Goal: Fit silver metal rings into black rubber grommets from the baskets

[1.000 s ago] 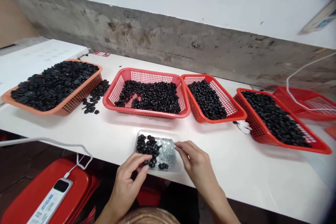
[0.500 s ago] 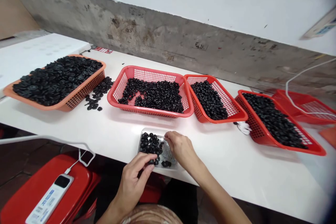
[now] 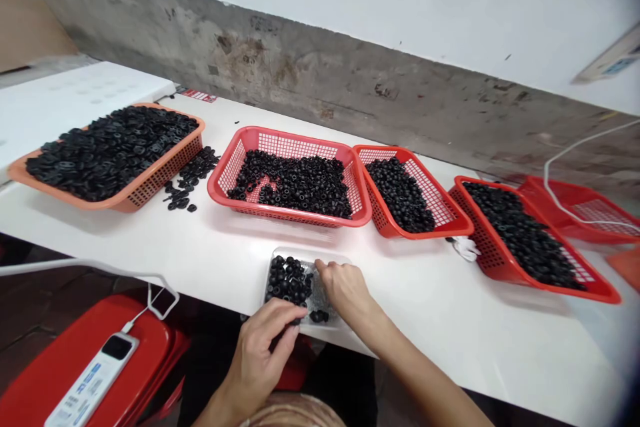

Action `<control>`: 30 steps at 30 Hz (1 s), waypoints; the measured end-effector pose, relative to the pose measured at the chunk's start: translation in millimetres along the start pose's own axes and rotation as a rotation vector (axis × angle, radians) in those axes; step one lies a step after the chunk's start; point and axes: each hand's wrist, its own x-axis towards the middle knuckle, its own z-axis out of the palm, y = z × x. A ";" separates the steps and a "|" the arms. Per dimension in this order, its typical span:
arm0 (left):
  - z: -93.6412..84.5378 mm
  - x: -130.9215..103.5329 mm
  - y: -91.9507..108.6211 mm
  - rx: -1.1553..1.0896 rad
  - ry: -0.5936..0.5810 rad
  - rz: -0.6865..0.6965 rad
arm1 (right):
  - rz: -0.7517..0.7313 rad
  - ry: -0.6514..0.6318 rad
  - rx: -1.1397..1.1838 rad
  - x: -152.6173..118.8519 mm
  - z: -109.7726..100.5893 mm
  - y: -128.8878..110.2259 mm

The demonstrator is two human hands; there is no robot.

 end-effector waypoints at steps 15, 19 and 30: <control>3.8 7.3 9.0 0.113 0.030 -0.066 | -0.162 0.200 0.541 -26.6 7.8 22.8; 10.0 26.9 11.3 0.253 -0.012 -0.039 | -0.162 0.078 1.035 -37.3 6.9 27.2; 27.4 40.9 16.1 0.287 -0.008 -0.034 | -0.197 -0.106 1.391 -50.6 9.7 21.9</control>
